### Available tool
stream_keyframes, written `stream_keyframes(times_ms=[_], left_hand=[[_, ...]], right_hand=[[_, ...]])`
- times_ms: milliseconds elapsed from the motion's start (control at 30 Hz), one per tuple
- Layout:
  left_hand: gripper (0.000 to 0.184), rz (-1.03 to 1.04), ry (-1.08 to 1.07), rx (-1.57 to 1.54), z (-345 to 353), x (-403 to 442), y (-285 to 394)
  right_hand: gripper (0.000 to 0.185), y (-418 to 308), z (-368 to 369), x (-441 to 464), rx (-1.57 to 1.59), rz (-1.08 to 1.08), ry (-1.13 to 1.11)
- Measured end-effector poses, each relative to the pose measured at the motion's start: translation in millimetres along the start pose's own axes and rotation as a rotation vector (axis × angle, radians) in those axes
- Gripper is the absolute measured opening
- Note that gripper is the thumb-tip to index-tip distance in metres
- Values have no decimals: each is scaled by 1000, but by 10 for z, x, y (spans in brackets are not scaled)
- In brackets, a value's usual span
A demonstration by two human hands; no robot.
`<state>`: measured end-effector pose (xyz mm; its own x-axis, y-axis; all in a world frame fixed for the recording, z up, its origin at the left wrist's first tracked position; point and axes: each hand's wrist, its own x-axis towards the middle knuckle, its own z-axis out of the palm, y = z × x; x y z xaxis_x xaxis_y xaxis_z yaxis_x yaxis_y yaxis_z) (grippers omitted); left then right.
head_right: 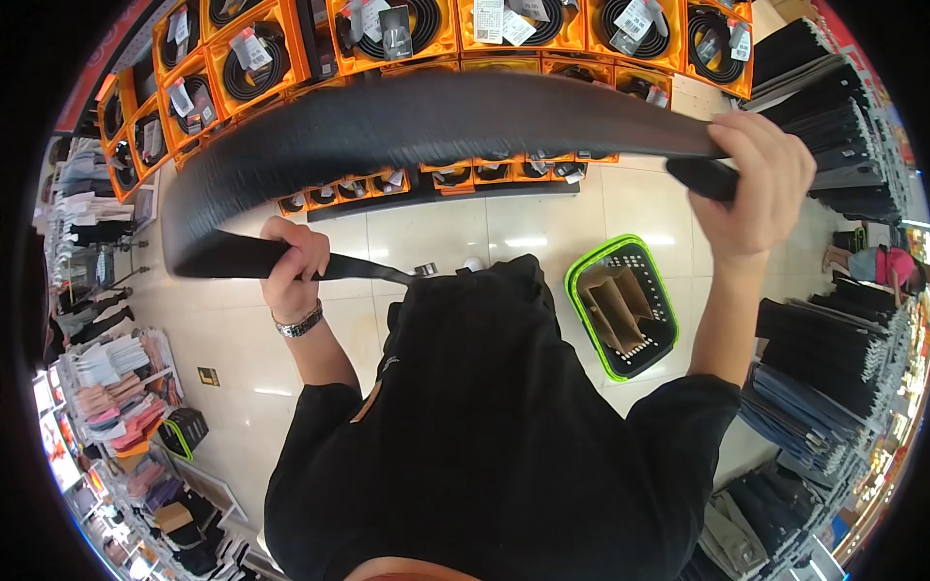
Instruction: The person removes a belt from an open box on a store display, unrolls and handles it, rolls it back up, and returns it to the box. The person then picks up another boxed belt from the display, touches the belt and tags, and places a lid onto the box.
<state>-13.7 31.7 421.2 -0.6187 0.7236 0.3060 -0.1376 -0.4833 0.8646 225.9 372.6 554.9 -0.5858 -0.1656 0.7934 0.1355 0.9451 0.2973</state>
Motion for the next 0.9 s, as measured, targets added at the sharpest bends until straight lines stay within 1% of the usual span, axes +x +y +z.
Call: stream_keyframes(times_ms=[67, 100, 133, 200, 267, 333, 367, 400, 467, 500, 533, 567, 600, 633, 667, 700, 733, 800, 833, 867, 900], left_hand=[[17, 13, -13, -63, 149, 82, 49], [24, 18, -65, -107, 157, 82, 27], [24, 25, -108, -25, 201, 96, 24], [26, 21, -102, 81, 377, 159, 88], [27, 35, -127, 37, 475, 222, 120], [28, 63, -152, -188, 582, 305, 110], [35, 55, -96, -244, 705, 336, 107], [53, 46, 14, -181, 876, 357, 86], [62, 12, 17, -47, 1055, 392, -46], [61, -22, -18, 69, 1066, 401, -118], [60, -54, -53, 185, 1068, 392, -194], [47, -123, 84, 127, 1103, 367, -237], [37, -109, 157, 124, 1127, 387, -223], [36, -103, 154, 43, 1089, 397, -236], [34, -99, 150, -40, 1013, 405, -258], [33, -40, 55, -103, 943, 429, -252], [35, -69, 88, -171, 942, 405, -246], [37, -57, 2, -284, 856, 415, -275], [37, -57, 5, -282, 856, 411, -278], [36, -63, 4, -346, 881, 417, -274], [36, -68, 3, -412, 909, 418, -274]], right_hand=[[33, -104, 85, -49, 47, -13, -59], [33, -195, 132, -67, 83, -10, -78], [32, -289, 186, -87, 120, -7, -96], [33, -407, 310, -159, 169, 31, -67], [36, -501, 400, -185, 253, 73, -39], [38, -661, 514, -258, 313, 104, -31], [35, -812, 546, -264, 342, 139, -34], [31, -967, 600, -276, 373, 140, -43], [30, -1321, 636, -278, 400, 196, -104], [34, -1481, 650, -276, 408, 231, -169], [36, -1617, 698, -282, 451, 295, -187], [41, -1663, 724, -279, 448, 298, -233], [48, -1685, 739, -277, 444, 303, -277], [48, -1675, 719, -263, 441, 310, -275], [59, -1657, 683, -231, 605, 319, -320], [71, -1643, 657, -214, 771, 323, -364], [92, -1611, 648, -230, 873, 315, -399], [91, -1543, 673, -250, 1097, 384, -393], [90, -1525, 716, -281, 1229, 439, -369], [90, -1525, 768, -321, 1359, 495, -344], [84, -1556, 809, -337, 1452, 603, -409]])
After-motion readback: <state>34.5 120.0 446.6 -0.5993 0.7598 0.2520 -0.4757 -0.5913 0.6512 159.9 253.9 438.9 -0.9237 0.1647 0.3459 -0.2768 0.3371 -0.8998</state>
